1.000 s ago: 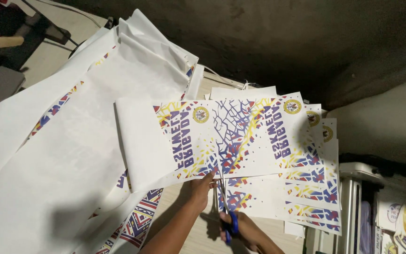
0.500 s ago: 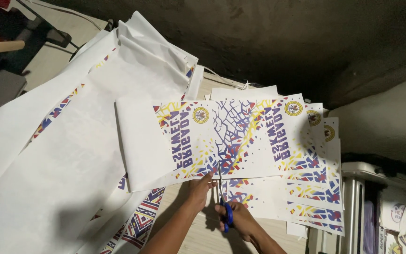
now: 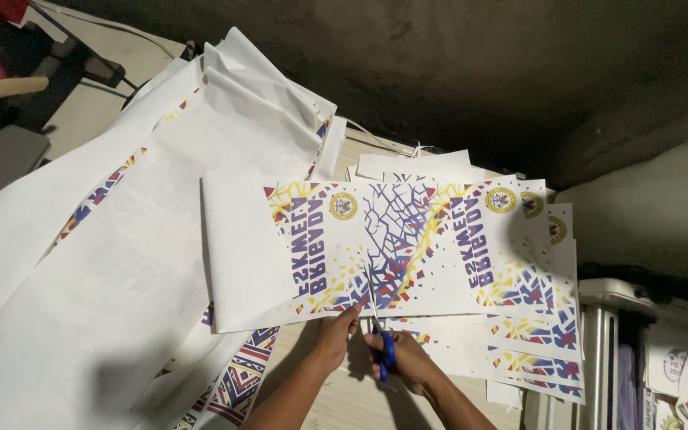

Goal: Cutting sheets of printed paper logos into individual pieces using scissors.

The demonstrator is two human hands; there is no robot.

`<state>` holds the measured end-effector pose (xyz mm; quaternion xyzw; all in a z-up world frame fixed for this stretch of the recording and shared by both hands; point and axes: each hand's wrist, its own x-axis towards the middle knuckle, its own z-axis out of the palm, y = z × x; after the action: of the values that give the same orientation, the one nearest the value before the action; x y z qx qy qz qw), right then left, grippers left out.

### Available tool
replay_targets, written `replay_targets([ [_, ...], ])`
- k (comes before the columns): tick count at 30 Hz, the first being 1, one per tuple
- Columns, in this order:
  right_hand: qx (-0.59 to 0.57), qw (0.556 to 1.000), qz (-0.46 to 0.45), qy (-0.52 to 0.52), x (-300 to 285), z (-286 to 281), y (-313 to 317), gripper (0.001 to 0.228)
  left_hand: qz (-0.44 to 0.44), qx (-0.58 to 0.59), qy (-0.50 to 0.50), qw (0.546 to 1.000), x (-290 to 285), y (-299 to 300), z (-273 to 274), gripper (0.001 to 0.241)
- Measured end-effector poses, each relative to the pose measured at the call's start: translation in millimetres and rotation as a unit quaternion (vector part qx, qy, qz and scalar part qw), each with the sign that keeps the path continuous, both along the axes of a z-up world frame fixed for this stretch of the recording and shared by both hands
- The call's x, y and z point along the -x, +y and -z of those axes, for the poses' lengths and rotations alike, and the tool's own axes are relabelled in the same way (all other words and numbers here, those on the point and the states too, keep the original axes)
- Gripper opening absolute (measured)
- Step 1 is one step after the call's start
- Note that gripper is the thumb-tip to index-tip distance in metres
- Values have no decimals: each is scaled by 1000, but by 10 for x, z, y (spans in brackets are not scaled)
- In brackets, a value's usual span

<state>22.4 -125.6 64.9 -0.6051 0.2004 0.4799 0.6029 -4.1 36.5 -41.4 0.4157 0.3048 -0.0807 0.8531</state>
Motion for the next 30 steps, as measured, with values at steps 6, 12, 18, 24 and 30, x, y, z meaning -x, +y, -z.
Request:
replay_targets([
  [6, 8, 1000, 9, 27, -56, -66, 136, 41, 0, 0, 21, 1000, 95, -8, 127, 20],
  [12, -6, 999, 31, -8, -3, 36, 89, 33, 14, 8, 17, 1000, 137, -10, 109, 23],
  [18, -11, 1000, 16, -21, -145, 53, 118, 37, 26, 15, 65, 997, 164, 7, -157, 18],
  [24, -14, 1000, 9, 6, -300, -94, 236, 42, 24, 29, -6, 999, 226, -21, -69, 13],
  [30, -14, 999, 9, -41, -249, 278, 93, 38, 43, 17, 26, 999, 276, -34, 50, 16],
])
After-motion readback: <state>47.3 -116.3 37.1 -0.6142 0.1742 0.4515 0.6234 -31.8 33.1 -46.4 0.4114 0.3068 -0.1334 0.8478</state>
